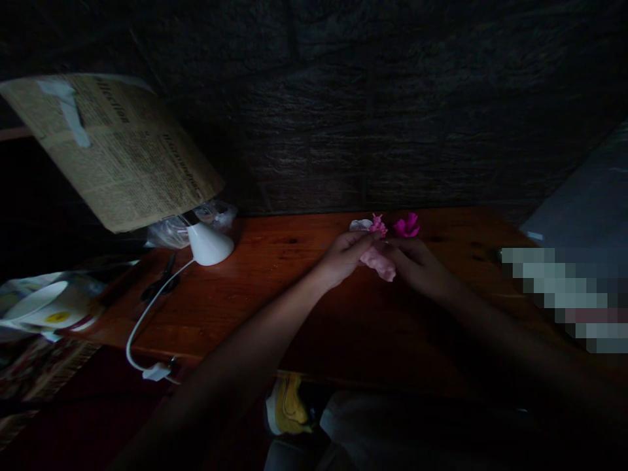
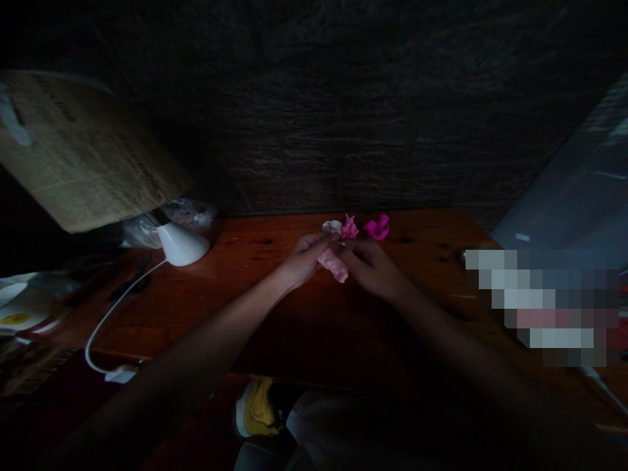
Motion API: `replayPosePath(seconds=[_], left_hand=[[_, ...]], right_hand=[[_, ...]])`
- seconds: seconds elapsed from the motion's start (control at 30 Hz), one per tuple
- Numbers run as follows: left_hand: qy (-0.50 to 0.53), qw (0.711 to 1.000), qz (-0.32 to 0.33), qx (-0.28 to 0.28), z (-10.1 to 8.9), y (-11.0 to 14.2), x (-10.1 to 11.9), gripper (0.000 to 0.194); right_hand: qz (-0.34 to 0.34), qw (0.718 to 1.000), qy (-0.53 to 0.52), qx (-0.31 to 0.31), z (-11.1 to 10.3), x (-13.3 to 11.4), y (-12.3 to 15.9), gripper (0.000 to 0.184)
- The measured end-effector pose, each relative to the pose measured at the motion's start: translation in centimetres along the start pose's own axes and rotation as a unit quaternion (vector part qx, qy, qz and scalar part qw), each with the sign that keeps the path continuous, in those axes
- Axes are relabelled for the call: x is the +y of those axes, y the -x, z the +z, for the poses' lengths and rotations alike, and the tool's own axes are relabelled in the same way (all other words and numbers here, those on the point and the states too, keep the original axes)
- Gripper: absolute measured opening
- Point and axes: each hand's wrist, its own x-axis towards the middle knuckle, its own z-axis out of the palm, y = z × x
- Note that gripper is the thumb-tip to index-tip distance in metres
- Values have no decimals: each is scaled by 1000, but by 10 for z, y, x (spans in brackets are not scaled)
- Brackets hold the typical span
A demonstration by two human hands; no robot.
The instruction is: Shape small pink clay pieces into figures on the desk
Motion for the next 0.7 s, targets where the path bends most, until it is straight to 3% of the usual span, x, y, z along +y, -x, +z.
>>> replayPosePath(seconds=[0.27,0.57,0.7], left_hand=[[0,999,-41,1,4,3,-2,40],[-8,1000,-27,10,5,4,-1,43],[52,998,-8,-37,5,4,1,42]], right_hand=[[-10,1000,-8,11,0,-5,-1,44],[-12,1000,-8,7,-1,-1,-1,38],[-11,1000,-17,-15,-1,-2,-1,37]])
